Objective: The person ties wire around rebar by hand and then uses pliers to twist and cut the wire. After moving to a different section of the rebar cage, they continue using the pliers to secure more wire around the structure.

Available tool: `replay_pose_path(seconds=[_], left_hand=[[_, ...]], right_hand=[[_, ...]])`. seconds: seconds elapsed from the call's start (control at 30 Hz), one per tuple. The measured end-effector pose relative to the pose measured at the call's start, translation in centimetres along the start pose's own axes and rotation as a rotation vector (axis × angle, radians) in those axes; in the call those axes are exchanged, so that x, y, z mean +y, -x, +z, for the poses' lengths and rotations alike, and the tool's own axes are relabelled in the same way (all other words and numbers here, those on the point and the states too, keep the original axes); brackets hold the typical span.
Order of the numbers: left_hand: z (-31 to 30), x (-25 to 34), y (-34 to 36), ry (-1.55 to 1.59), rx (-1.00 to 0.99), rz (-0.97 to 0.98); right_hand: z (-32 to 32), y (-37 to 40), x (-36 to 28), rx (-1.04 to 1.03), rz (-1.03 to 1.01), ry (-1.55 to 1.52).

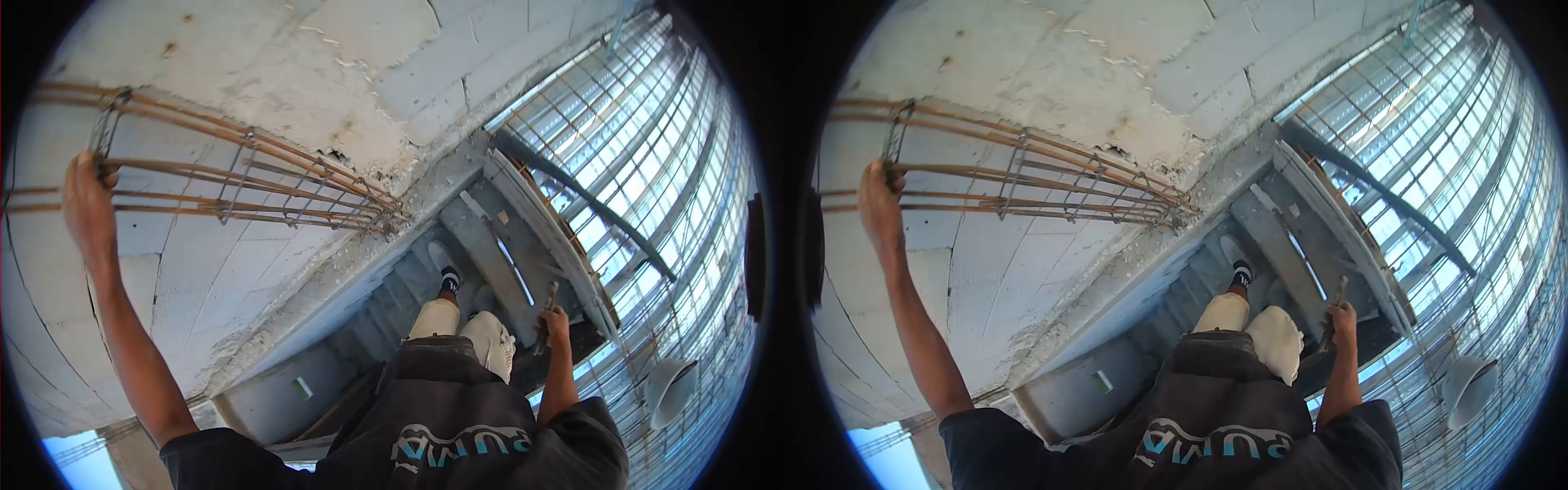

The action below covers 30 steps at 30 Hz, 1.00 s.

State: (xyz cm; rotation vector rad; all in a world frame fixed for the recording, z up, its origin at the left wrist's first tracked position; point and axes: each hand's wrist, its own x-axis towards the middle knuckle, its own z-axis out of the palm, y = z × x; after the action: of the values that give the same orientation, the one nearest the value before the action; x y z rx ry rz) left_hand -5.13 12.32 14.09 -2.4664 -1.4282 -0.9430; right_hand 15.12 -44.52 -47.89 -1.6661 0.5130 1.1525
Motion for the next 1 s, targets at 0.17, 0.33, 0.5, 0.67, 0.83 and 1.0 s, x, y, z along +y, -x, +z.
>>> replay_pose_path(seconds=[0.17,0.33,0.5,0.67,0.83,1.0], left_hand=[[-0.4,1.7,1.2,0.041,-0.019,0.108],[-0.4,0.7,0.9,0.084,0.031,0.181],[-1.2,-0.3,0.4,0.189,-0.075,0.256],[-2.6,-0.8,-0.2,0.457,-0.312,0.218],[-3.4,0.0,-0.4,0.406,-0.394,0.151],[-4.3,0.6,-0.5,0.375,-0.443,0.124]], right_hand=[[9.3,10.4,-13.1,-0.429,-0.099,-0.094],[19.5,19.1,-21.5,-0.637,-0.558,0.304],[27.2,31.8,-29.9,-0.456,-1.453,0.85],[29.3,41.9,-37.7,-0.292,-1.709,0.967],[31.1,43.9,-39.7,-0.285,-1.718,1.07],[34.2,43.9,-38.0,-0.164,-1.839,0.957]])
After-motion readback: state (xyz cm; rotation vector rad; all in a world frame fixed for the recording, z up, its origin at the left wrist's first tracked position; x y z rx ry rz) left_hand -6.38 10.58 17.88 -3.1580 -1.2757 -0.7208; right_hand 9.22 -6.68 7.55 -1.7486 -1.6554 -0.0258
